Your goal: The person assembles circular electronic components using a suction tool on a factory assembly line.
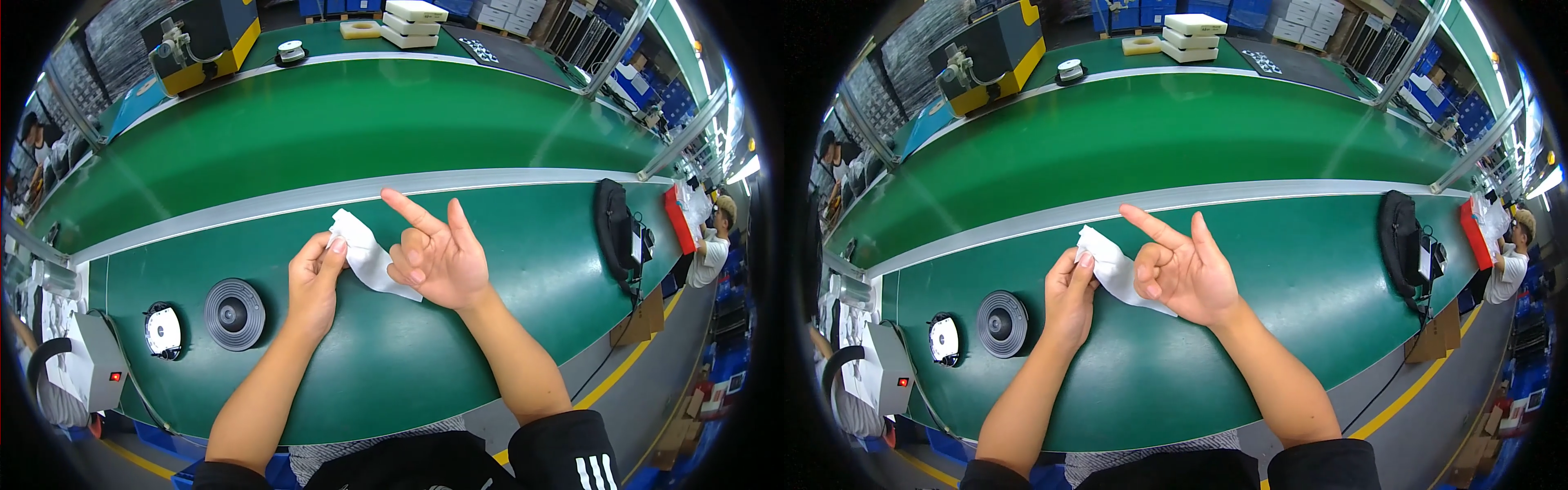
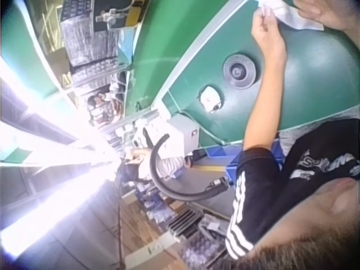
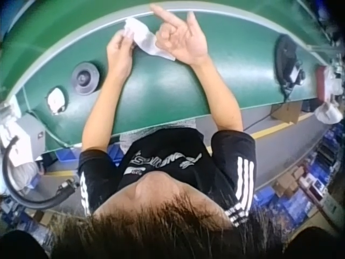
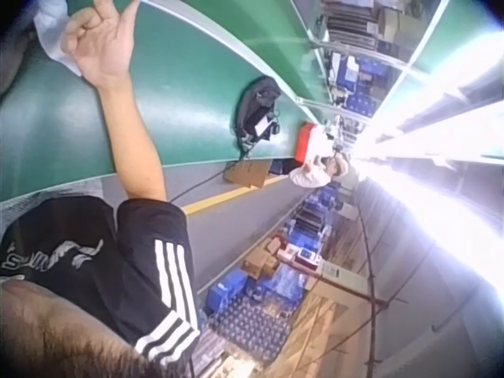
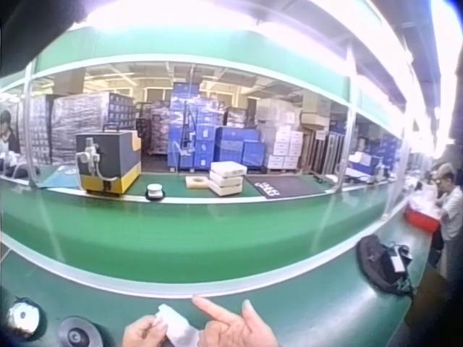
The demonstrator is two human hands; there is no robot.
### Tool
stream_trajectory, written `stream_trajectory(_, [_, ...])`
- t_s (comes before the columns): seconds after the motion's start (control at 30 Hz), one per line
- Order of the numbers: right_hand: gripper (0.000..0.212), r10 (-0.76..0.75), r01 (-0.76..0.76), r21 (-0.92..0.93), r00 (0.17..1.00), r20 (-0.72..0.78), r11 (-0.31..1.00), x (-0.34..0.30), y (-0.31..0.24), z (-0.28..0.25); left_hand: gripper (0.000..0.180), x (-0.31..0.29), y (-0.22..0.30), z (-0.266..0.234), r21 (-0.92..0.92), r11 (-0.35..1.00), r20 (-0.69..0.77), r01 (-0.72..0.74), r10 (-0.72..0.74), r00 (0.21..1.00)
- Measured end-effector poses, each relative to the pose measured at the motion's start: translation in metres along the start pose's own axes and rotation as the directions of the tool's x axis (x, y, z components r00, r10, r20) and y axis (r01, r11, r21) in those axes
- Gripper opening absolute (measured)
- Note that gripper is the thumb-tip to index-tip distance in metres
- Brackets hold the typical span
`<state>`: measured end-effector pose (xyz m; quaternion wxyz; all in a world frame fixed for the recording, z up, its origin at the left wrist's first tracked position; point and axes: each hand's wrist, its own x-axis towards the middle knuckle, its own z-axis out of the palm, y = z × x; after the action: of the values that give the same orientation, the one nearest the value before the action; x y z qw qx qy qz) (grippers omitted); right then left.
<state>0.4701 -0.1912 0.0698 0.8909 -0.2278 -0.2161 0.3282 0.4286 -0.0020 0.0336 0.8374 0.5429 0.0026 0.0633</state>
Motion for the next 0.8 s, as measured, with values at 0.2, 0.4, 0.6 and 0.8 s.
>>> stream_trajectory(0.2, [0.110,0.074,-0.099,0.096,0.968,0.239,0.990,-0.004,0.001,-0.002,0.024,-0.001,-0.001,-0.001,0.011,1.000,0.012,-0.004,0.004,1.000])
stream_trajectory(0.4, [0.145,0.196,-0.170,-0.099,0.822,0.535,0.981,-0.015,0.005,0.012,0.025,-0.002,0.001,0.003,0.011,1.000,-0.014,0.001,-0.001,1.000])
stream_trajectory(0.6, [0.164,0.215,-0.167,-0.136,0.750,0.625,0.977,-0.014,0.003,0.015,0.026,-0.001,0.000,-0.002,0.068,0.998,0.028,0.012,-0.014,0.999])
stream_trajectory(0.8, [0.148,0.188,-0.152,-0.111,0.832,0.522,0.982,-0.016,0.002,0.018,0.026,-0.002,0.003,-0.002,0.071,0.997,0.035,-0.005,0.003,0.999])
